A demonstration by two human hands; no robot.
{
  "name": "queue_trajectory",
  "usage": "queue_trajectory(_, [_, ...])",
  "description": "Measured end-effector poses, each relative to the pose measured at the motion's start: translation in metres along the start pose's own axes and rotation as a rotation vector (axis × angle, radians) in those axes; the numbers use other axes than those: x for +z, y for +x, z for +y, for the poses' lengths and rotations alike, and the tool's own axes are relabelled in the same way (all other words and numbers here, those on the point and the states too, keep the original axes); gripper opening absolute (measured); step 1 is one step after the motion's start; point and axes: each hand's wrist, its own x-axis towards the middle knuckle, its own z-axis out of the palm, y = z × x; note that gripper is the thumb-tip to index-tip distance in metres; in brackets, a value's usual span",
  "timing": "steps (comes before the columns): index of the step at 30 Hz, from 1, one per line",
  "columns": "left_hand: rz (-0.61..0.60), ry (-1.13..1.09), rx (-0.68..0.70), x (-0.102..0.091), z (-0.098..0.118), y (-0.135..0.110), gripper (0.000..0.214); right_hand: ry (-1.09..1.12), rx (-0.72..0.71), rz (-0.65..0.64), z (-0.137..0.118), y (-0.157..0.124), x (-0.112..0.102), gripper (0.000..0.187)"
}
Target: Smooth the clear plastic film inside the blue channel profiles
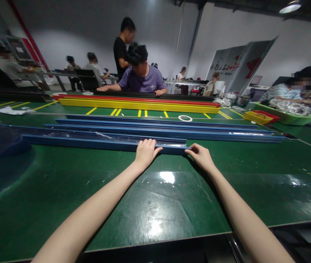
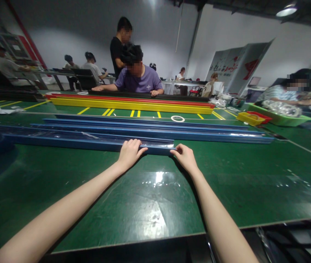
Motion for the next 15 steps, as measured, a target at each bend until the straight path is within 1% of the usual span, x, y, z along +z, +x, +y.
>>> queue_trajectory(11, [0.037, -0.043, 0.009, -0.002, -0.0001, -0.0006, 0.031, 0.061, -0.019, 0.039, 0.0019, 0.0008, 0.0026, 0.026])
queue_trajectory(15, [0.061, -0.077, 0.004, -0.001, -0.001, 0.0, 0.026, 0.092, -0.041, 0.046, 0.0007, 0.0011, 0.0014, 0.025])
